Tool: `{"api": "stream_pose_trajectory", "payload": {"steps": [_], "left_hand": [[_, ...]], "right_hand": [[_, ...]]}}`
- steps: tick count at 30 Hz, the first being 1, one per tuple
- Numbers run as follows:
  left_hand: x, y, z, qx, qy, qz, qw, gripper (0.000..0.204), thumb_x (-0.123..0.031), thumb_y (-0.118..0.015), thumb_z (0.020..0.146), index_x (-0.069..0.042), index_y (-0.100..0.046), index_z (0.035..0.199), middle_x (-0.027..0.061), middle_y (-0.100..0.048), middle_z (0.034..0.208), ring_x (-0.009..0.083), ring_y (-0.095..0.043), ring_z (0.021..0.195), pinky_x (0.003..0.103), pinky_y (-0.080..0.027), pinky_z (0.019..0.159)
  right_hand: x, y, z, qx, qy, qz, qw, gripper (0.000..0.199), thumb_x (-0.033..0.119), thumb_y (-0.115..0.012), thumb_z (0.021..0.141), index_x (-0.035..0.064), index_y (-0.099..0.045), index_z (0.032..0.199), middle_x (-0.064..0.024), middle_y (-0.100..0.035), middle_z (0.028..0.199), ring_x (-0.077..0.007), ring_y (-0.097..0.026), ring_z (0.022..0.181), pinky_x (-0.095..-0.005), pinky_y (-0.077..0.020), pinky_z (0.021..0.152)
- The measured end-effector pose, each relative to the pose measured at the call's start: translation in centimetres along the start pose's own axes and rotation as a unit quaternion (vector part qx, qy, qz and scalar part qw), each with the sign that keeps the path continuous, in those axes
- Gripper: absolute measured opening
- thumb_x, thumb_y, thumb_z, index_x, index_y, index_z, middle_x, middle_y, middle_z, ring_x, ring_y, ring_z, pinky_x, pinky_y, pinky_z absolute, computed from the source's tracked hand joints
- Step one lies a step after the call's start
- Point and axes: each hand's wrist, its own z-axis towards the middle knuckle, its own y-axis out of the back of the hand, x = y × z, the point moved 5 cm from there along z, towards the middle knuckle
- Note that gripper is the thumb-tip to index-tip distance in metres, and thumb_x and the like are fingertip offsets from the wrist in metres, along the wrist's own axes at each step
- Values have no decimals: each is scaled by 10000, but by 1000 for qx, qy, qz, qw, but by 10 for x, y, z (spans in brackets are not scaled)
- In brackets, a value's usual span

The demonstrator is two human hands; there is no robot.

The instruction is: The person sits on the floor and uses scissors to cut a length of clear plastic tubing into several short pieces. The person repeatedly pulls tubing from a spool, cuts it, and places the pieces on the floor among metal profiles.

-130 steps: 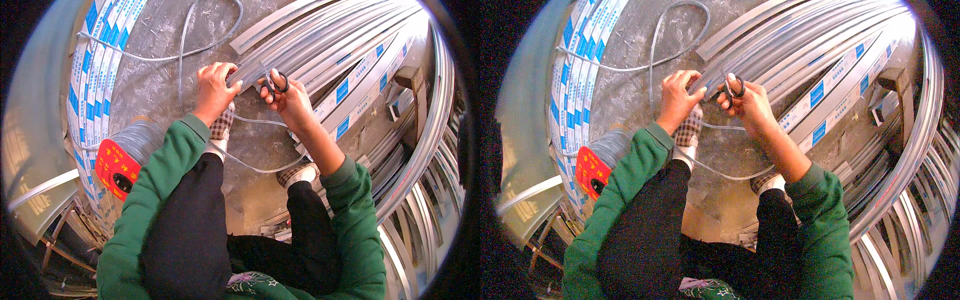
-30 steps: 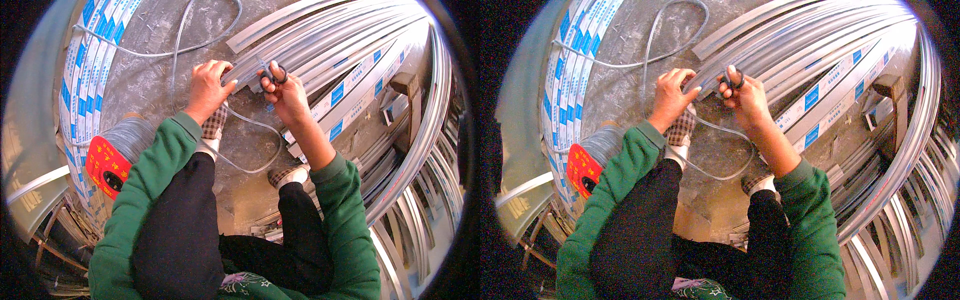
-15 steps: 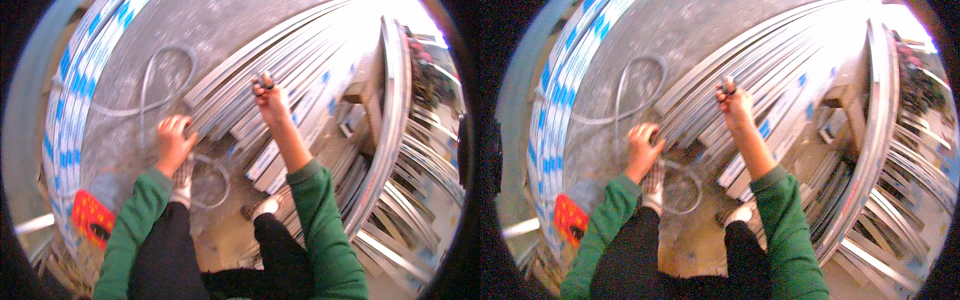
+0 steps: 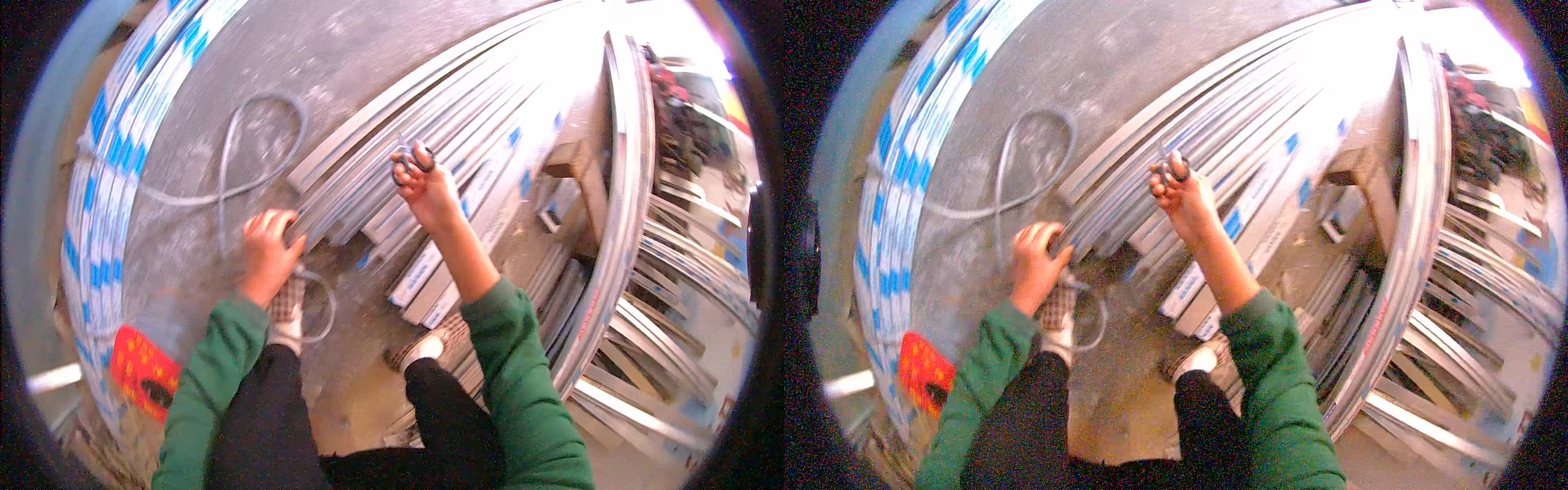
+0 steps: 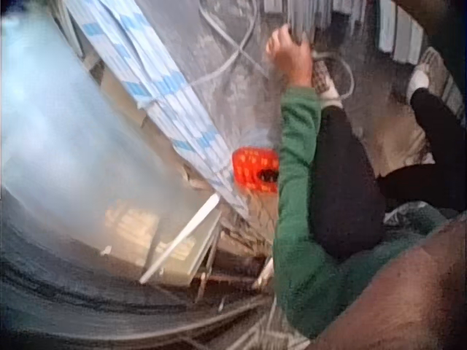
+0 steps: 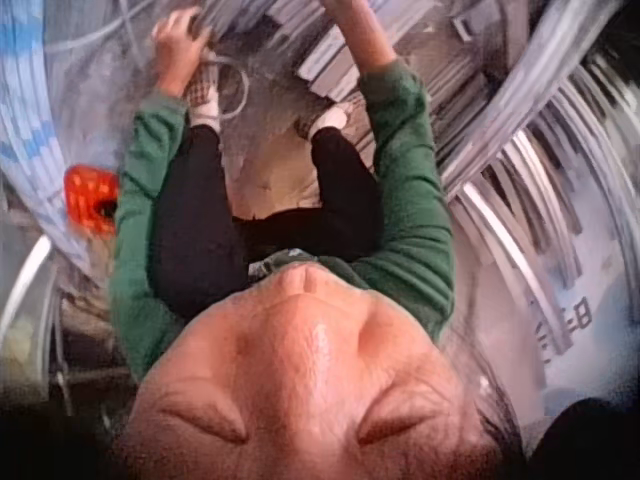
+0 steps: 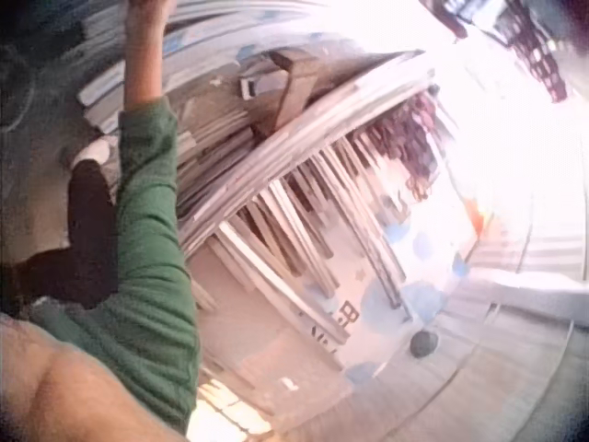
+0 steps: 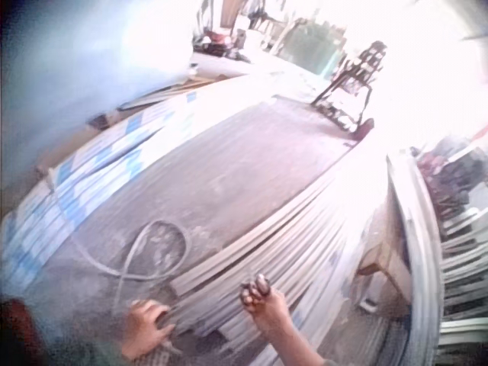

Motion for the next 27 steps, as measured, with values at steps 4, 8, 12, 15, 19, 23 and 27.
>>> {"api": "stream_pose_trajectory", "payload": {"steps": [4,8,12,15,19,23,27], "left_hand": [[1,-1,-3,-5,5,-2,1000,342,-161,-769,710,-94,-633,1016,73,-625,988,281,-587,982,423,-398,920],[1,-4,-4,-8,6,-1,1000,357,-168,-778,702,-96,-630,1019,62,-626,984,279,-592,972,420,-398,921],[-1,-1,-4,-15,-8,-6,1000,365,-164,-784,692,-96,-630,1016,58,-628,977,275,-593,971,419,-402,920],[1,-3,-3,-4,4,-2,1000,348,-188,-774,709,-85,-645,1016,65,-638,986,273,-599,985,423,-395,936],[2,-4,-3,-11,1,-2,1000,350,-197,-773,711,-81,-644,1016,65,-639,990,270,-602,984,422,-395,937],[2,-5,-3,-4,5,-1,1000,345,-191,-773,712,-82,-644,1013,64,-639,989,274,-604,979,422,-397,934],[1,-4,-3,-11,0,-5,1000,351,-170,-777,698,-97,-634,1010,60,-628,988,281,-588,974,421,-406,922]], "right_hand": [[-54,-21,-42,37,-55,-21,998,427,416,-555,988,-1,-634,1038,-41,-636,764,-101,-568,616,-223,-404,523],[-73,-30,-50,38,-55,-27,997,441,422,-575,977,-11,-631,1039,-44,-637,764,-102,-564,611,-227,-407,524],[-72,-35,-45,40,-49,-22,998,445,417,-586,972,-19,-618,1053,-44,-634,769,-102,-558,614,-228,-407,522],[-71,-35,-43,34,-46,-23,998,449,418,-588,971,-24,-612,1051,-51,-628,770,-103,-553,616,-225,-399,514],[-72,-36,-43,29,-45,-23,998,451,418,-588,972,-26,-610,1043,-55,-628,768,-102,-551,614,-222,-397,512],[-72,-37,-43,26,-53,-20,998,453,421,-592,969,-27,-609,1036,-48,-625,764,-97,-547,609,-221,-398,511],[-71,-42,-42,38,-37,-9,999,428,406,-602,967,-17,-611,1033,-35,-617,752,-86,-543,598,-217,-393,496]]}}
